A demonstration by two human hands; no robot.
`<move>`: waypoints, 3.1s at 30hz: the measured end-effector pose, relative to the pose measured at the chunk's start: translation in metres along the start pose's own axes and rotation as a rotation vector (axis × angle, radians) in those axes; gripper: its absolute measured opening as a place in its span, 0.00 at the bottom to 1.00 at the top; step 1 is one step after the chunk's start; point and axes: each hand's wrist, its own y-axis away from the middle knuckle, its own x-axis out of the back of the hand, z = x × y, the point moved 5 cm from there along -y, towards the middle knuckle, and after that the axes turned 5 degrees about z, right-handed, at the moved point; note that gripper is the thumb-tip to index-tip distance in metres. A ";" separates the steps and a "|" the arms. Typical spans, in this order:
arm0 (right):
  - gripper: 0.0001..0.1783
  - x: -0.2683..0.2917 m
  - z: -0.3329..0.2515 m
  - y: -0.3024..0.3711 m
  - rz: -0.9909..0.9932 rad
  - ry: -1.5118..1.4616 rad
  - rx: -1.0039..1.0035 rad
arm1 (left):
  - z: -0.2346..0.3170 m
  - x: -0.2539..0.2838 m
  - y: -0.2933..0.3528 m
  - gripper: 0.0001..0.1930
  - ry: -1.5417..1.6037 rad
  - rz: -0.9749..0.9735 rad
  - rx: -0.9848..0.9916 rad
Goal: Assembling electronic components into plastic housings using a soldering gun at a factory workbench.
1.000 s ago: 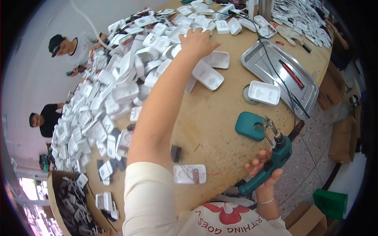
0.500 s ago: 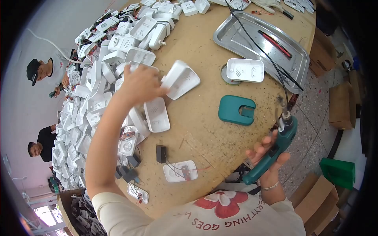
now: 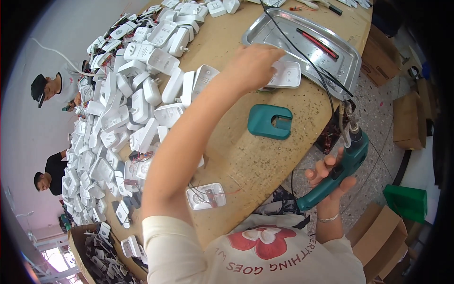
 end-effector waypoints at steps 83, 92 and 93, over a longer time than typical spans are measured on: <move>0.46 0.017 -0.006 0.037 0.219 0.155 -0.069 | 0.096 0.080 0.193 0.16 -0.246 0.013 0.251; 0.47 0.005 0.011 0.038 0.295 0.209 -0.140 | 0.114 0.083 0.203 0.16 -0.285 -0.015 0.219; 0.46 0.002 0.016 0.037 0.276 0.180 -0.173 | 0.117 0.083 0.203 0.16 -0.286 -0.013 0.218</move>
